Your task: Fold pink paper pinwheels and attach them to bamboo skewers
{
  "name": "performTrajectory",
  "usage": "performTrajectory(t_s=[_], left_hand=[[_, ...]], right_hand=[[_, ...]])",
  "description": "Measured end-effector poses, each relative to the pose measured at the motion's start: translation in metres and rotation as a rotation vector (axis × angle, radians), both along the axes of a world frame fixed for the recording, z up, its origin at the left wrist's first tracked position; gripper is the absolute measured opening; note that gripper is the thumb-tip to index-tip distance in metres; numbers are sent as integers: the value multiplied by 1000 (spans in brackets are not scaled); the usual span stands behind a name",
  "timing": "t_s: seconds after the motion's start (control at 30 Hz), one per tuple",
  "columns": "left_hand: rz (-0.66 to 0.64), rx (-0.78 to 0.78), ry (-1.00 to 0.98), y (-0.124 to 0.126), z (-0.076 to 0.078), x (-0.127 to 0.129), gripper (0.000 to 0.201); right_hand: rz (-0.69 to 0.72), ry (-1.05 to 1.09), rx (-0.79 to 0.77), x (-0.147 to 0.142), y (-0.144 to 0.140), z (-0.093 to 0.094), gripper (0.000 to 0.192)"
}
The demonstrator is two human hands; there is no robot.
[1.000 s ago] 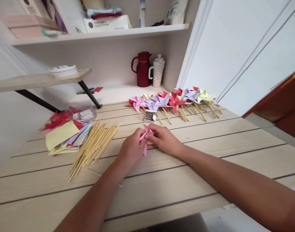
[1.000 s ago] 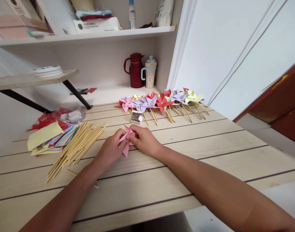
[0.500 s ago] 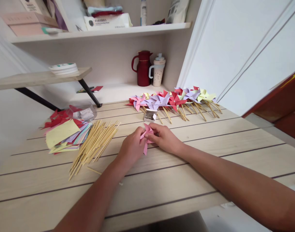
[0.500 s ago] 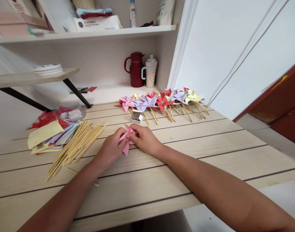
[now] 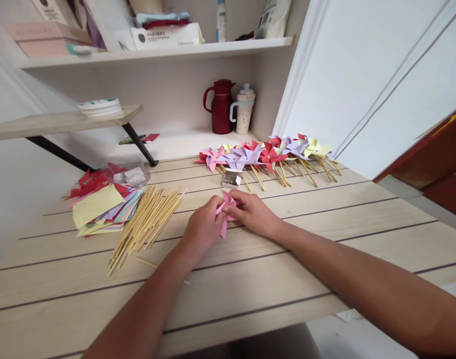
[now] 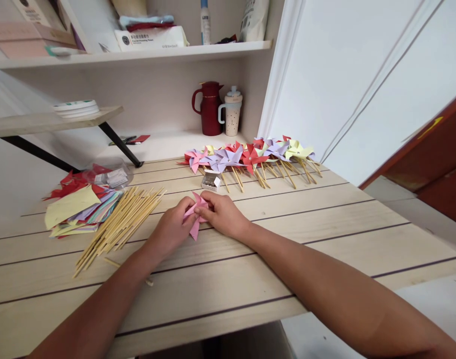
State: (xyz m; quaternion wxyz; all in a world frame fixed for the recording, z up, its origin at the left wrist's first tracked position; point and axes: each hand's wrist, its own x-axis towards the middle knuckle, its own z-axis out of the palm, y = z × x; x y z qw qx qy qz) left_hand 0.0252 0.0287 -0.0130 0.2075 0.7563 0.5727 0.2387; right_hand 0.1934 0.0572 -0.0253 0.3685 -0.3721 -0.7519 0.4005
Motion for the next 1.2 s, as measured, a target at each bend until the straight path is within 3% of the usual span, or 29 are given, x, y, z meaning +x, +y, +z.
performTrajectory(t_s=[1.2], left_hand=[[-3,24,8,0,-3,0,7]], right_hand=[[11,3,18,1,-1,1,13]])
